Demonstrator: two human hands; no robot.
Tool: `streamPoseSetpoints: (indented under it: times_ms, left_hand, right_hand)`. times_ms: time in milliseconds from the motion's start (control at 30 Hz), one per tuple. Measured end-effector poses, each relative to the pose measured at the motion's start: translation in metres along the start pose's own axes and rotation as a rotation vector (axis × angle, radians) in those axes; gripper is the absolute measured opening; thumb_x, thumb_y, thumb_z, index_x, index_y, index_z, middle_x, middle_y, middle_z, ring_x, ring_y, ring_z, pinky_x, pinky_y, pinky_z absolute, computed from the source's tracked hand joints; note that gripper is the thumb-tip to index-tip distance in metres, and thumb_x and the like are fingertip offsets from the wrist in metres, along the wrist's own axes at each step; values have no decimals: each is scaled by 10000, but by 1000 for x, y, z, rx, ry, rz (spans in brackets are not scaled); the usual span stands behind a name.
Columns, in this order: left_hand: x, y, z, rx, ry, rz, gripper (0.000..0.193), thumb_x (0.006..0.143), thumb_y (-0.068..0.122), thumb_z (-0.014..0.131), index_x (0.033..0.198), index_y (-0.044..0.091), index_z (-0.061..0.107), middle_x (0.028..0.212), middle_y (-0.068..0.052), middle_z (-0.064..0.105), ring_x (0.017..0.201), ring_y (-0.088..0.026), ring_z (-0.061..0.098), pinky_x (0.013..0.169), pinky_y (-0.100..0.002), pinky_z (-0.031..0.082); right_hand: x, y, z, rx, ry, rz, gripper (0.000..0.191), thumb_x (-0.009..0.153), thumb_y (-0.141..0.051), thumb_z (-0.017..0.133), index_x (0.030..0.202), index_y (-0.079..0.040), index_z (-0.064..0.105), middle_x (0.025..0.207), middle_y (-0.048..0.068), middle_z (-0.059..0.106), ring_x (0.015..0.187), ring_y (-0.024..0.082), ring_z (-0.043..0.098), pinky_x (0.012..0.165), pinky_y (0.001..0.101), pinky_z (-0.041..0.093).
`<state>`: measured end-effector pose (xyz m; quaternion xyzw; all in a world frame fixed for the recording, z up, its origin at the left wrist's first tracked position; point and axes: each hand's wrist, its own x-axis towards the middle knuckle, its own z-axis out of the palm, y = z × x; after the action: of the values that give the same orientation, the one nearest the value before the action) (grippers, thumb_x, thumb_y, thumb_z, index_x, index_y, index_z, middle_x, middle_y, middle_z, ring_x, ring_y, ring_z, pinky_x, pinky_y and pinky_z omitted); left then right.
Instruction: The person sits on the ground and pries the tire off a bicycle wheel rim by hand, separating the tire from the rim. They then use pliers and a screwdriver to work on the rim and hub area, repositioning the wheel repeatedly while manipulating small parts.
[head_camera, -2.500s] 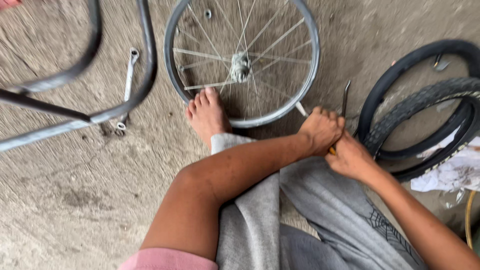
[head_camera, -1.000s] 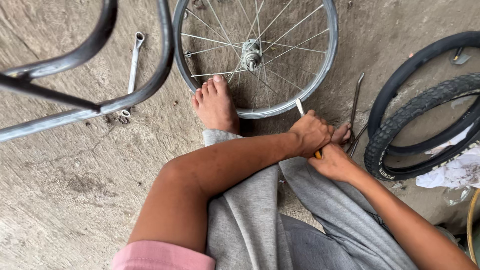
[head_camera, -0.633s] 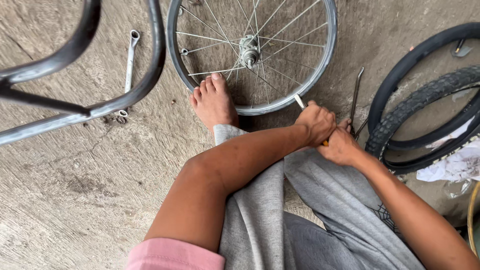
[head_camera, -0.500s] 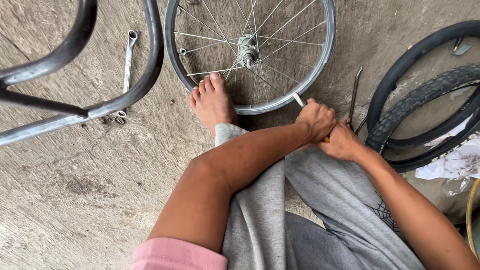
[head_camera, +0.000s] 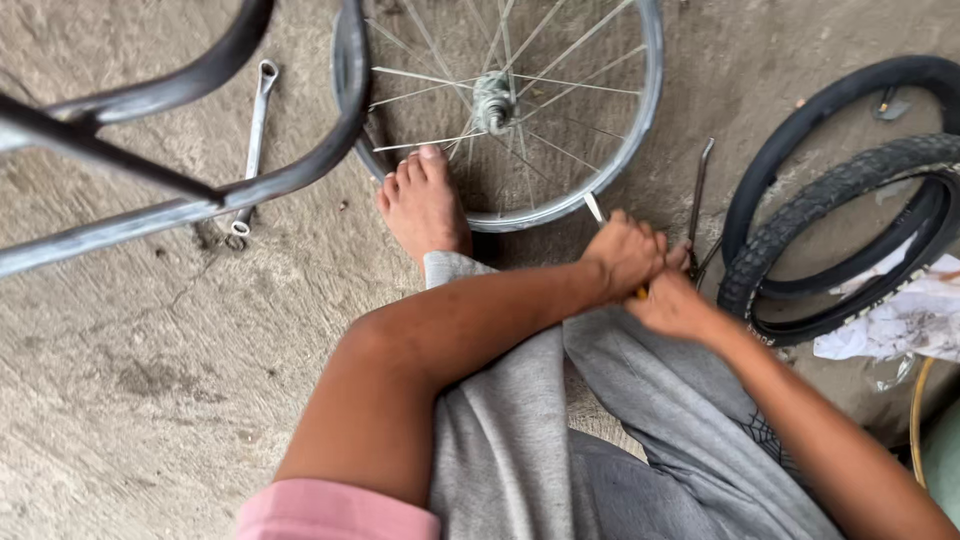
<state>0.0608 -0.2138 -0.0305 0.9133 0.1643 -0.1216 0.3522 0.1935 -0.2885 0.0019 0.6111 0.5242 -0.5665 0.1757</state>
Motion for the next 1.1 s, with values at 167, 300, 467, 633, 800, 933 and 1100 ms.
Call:
streamPoseSetpoints:
  times_ms: [167,300,467,633,800,933,1100]
  left_hand:
    - [-49,15,4,1,-57,80,659,969,292,642,1525,41,393,1041,-111,746,919,-224,719,795,-435,491]
    - [-75,-4,10,-70,-186,149,467,849,363,737,1209,77,650,1086,-78,747,994,-213,722,862,-436,466]
    - [-92,-15,15,16,-215,217,385,828,333,757,1137,110,707,1092,-43,758,1022,-200,717,859,-421,480]
    - [-95,-18,13,22,-280,214,360,881,306,720,1182,110,702,1122,-41,750,1020,-211,716,858,-419,491]
    - [-103,-23,2,35,-255,177,410,878,303,711,1218,74,685,1248,-99,667,1165,-270,624,894,-409,489]
    - [-109,-22,-10,-39,-226,172,468,836,301,726,1236,66,664,1326,-144,585,1231,-297,565,918,-414,487]
    - [-80,-20,-29,-97,-74,190,383,875,288,709,1188,67,697,1186,-142,668,1095,-296,660,889,-440,524]
  right_hand:
    - [-34,-33,47,222,1,-29,303,797,-135,680,1060,16,680,998,184,751,955,294,735,826,407,586]
    - [-22,-56,72,259,-25,99,272,837,-173,700,1026,23,697,964,173,762,915,263,748,771,391,580]
    - [-13,-74,95,443,-39,22,271,804,-121,661,1033,21,690,935,152,754,890,237,725,760,382,580]
    - [-9,-76,100,500,-27,-7,298,804,-129,664,1062,21,683,960,145,749,932,223,713,794,374,573]
    - [-7,-78,92,551,-79,-152,360,883,-156,661,1193,25,630,1095,143,721,1044,230,689,868,374,558]
    - [-18,-75,81,692,-136,-51,464,885,-213,670,1278,-8,534,1116,120,664,1025,223,669,846,393,580]
    - [-27,-49,34,682,-232,114,501,890,-318,671,1274,-43,502,986,140,657,882,264,729,852,409,660]
